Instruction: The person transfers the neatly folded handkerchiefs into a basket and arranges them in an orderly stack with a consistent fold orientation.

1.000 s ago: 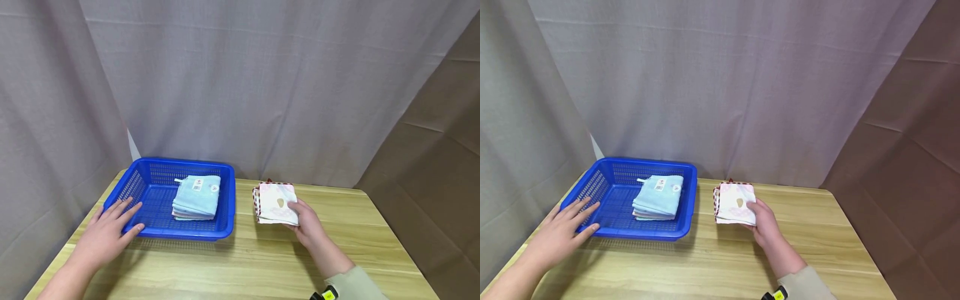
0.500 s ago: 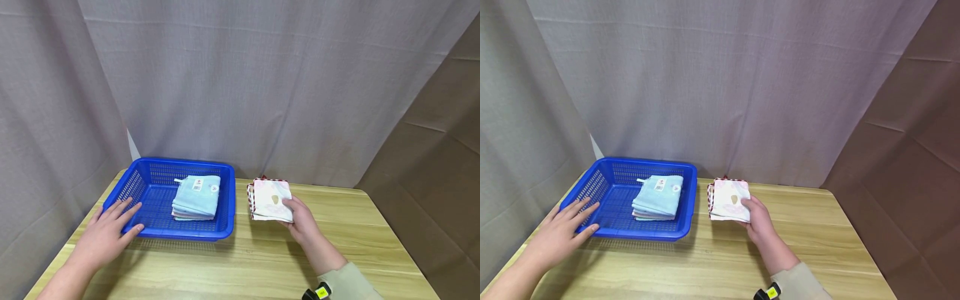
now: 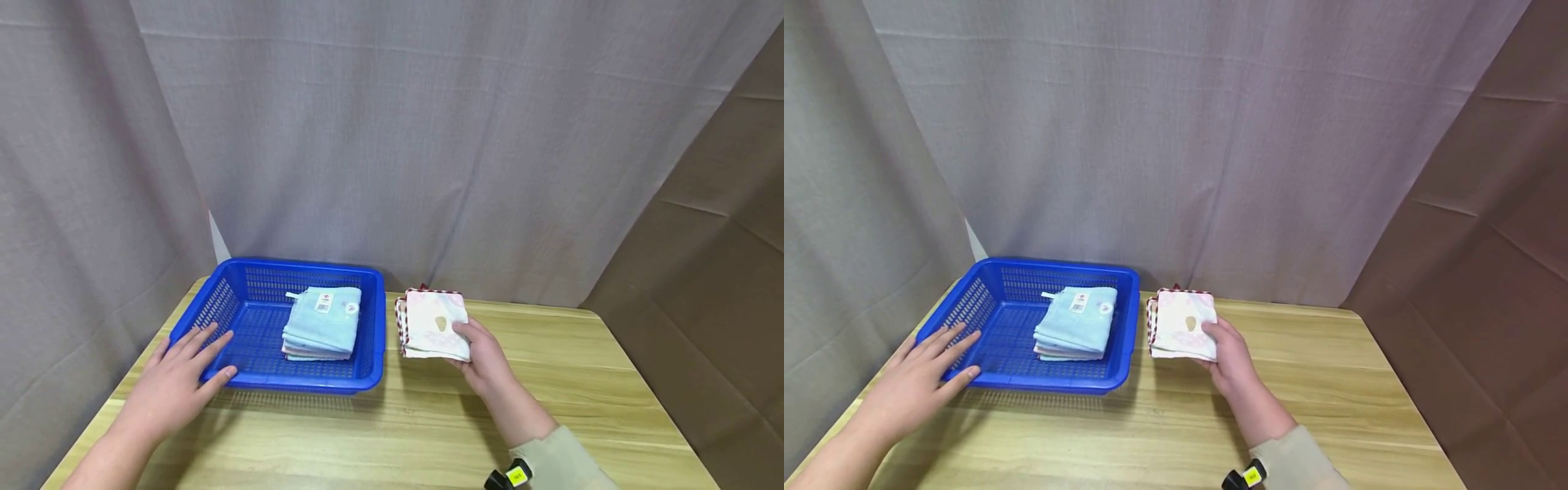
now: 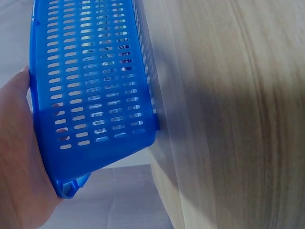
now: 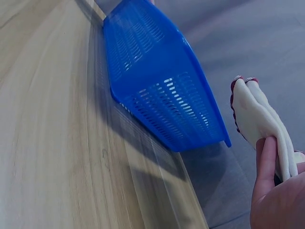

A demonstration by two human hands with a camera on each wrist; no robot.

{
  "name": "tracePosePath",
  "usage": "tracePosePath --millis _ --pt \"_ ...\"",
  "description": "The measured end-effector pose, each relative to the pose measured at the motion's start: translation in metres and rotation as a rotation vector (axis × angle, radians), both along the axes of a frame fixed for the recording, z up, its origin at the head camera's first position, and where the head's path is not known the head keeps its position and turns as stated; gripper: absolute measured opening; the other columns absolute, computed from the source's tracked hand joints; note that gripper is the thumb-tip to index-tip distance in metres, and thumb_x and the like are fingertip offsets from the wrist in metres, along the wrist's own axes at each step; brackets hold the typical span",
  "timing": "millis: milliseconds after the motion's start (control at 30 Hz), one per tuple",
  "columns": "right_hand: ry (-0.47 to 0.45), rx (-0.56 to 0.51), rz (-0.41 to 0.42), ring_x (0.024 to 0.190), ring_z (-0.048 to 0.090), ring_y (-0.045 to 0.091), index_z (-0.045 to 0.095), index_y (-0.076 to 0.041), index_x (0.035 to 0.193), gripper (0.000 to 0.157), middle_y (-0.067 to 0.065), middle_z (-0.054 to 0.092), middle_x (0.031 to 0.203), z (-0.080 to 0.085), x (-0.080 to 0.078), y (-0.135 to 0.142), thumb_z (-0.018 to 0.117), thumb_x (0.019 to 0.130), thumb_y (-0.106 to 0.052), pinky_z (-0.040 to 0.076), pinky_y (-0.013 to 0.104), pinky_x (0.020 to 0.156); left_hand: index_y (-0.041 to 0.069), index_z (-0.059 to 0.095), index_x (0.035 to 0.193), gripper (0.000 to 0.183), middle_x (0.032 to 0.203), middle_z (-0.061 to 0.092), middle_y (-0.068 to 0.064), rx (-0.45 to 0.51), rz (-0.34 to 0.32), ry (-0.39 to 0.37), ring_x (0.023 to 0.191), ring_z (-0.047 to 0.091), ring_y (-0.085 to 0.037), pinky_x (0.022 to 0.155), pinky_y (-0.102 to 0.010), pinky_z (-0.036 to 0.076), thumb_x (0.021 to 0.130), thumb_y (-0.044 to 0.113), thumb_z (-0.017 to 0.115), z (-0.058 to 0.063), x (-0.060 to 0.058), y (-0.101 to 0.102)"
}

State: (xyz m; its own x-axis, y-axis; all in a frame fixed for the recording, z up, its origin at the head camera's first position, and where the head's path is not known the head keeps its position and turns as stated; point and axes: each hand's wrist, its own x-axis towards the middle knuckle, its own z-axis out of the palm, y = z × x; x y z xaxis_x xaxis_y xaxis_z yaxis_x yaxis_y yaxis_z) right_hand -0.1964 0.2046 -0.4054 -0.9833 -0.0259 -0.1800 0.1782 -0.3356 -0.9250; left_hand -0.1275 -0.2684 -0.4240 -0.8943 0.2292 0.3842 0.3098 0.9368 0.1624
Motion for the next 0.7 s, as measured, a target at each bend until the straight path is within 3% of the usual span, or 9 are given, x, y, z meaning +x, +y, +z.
tracePosePath --millis 700 --pt "0.03 -0.037 0.02 0.082 0.072 0.014 0.033 0.0 0.151 0.052 0.001 0.072 0.096 -0.001 -0.004 -0.03 0.043 0.101 -0.009 0.059 0.031 0.072 0.016 0.049 0.147 0.063 0.151 0.042 -0.021 -0.007 0.011 -0.03 0.137 0.035 -0.048 0.111 -0.07 0.011 0.097 0.054 0.054 0.002 0.002 0.001"
